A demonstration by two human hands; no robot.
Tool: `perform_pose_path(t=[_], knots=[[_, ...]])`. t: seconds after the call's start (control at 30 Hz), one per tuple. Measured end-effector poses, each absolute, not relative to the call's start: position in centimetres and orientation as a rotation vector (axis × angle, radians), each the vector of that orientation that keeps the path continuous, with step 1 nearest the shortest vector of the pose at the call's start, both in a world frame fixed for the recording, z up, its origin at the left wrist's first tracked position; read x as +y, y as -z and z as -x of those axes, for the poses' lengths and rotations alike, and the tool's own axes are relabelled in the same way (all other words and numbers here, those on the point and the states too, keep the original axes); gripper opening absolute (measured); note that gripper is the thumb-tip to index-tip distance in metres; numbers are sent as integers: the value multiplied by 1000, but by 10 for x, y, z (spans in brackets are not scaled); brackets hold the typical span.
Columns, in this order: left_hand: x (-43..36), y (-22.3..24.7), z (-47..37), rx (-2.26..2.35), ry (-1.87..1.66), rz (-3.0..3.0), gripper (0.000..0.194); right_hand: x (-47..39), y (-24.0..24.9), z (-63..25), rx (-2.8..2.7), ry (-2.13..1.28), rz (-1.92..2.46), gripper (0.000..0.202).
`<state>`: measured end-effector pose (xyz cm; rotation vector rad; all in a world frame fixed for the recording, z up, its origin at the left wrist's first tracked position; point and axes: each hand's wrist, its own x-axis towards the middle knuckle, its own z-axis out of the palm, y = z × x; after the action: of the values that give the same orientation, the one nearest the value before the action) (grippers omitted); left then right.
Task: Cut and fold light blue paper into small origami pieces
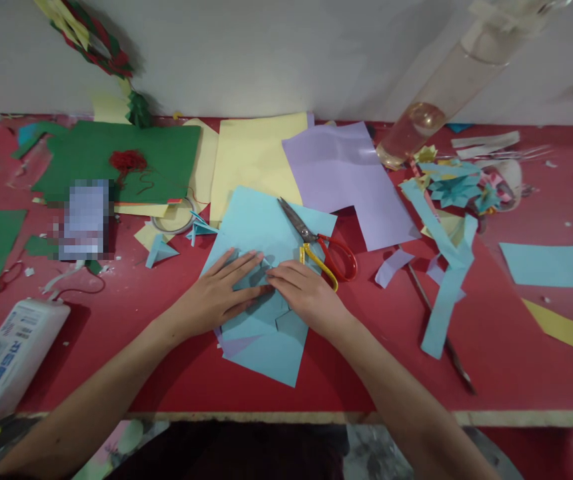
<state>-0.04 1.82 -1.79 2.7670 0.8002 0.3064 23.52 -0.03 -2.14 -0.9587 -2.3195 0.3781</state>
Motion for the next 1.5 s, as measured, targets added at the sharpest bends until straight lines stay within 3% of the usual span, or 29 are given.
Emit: perform_pose_path(t=[1.5], knots=[[22,18,0,737,-317,-2839,27,1,21,-237,-2347,-355,896,19]])
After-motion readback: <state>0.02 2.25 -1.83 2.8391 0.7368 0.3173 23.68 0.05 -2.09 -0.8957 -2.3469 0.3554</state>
